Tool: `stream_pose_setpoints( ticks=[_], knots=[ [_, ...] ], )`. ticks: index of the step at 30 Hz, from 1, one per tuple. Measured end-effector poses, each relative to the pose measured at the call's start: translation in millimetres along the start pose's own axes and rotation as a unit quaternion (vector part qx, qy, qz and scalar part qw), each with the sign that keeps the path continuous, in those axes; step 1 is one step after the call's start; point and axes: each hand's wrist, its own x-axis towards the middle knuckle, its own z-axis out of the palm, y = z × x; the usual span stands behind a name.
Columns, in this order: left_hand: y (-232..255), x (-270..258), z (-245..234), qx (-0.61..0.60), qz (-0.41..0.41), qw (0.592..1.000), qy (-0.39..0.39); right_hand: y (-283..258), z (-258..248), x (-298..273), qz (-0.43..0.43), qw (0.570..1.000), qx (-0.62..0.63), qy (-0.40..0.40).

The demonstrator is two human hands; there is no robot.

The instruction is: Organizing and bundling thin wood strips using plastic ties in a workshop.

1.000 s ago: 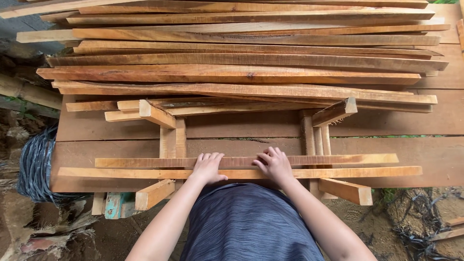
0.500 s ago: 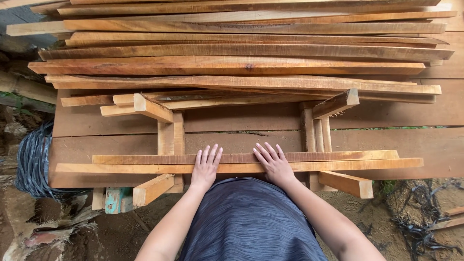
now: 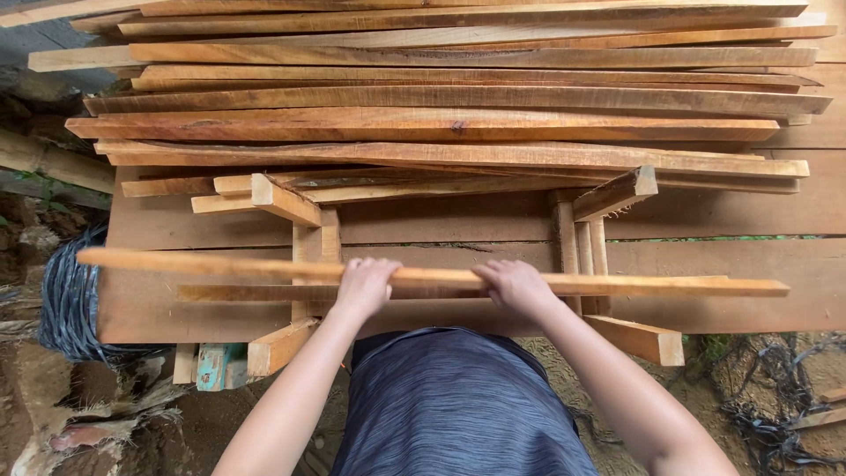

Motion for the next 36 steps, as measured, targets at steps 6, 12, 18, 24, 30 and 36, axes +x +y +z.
stream_pose_setpoints(
  ticks=[6, 12, 18, 24, 30, 36],
  knots=[
    [-8, 40, 1, 0.047, -0.033, 0.995, 0.087, -16, -63, 28, 0.029, 0.996, -0.018, 0.078],
    [29, 2, -22, 0.002, 0.071, 0.974, 0.214, -28, -49, 34, -0.016, 0.982, -0.036, 0.186],
    [39, -60, -38, -0.060, 0.000, 0.998, 0.029, -36, -8, -14, 0.062, 0.993, 0.067, 0.075],
    [53, -75, -47, -0.089, -0.034, 0.993, -0.073, -59, -46, -23, 0.161, 0.964, 0.128, -0.169],
    [49, -68, -36, -0.104, -0.051, 0.990, -0.086, -61, -65, -19, 0.189, 0.951, 0.126, -0.208],
    [42, -77, -22, -0.125, -0.032, 0.990, -0.061, -39, -6, 0, 0.097, 0.989, 0.100, 0.058]
  ],
)
